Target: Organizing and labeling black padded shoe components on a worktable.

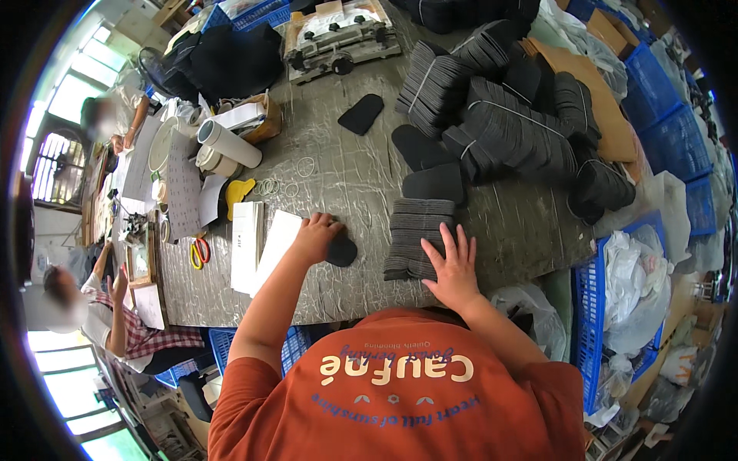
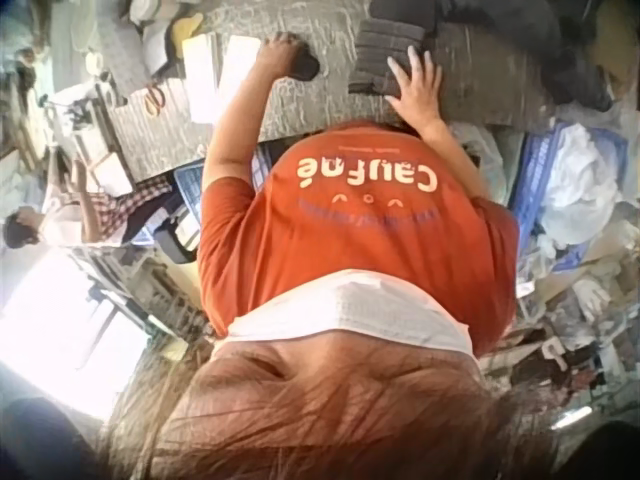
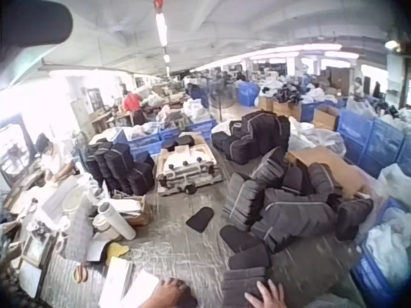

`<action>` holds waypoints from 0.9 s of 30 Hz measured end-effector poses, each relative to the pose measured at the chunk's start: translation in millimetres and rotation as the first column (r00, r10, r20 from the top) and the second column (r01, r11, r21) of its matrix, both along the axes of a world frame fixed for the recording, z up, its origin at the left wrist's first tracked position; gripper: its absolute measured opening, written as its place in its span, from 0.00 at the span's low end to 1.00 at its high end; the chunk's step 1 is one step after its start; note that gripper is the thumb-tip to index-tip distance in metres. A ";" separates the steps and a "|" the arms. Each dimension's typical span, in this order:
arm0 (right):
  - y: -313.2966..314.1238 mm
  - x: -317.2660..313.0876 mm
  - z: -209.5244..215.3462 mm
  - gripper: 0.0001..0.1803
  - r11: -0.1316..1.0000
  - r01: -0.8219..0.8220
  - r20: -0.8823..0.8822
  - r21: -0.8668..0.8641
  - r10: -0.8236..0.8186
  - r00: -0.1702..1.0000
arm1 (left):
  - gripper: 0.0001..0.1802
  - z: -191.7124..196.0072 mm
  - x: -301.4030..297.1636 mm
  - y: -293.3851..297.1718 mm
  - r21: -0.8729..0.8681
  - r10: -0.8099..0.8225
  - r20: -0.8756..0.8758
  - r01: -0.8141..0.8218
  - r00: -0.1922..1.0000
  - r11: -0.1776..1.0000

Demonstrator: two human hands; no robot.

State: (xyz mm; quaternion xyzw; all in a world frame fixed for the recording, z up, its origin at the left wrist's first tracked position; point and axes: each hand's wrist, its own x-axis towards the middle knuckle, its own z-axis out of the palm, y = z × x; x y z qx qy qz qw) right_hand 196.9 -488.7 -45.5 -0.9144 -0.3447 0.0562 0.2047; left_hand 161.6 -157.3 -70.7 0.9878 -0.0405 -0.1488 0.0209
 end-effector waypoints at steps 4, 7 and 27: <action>1.6 4.8 -10.5 0.50 0.988 0.017 -0.047 0.155 -0.009 0.999 | 0.25 13.3 7.0 0.4 0.140 0.059 -0.134 -0.041 0.989 0.989; -2.1 1.6 -13.1 0.53 0.974 0.023 -0.083 0.224 -0.004 0.997 | 0.17 19.9 0.9 12.4 -0.381 0.365 -0.141 -0.391 0.920 0.838; -11.2 -2.0 -41.0 0.55 0.891 0.143 -0.219 0.430 -0.050 0.974 | 0.13 -34.8 -106.8 -162.4 -0.151 -0.152 -0.849 -0.508 0.506 -0.848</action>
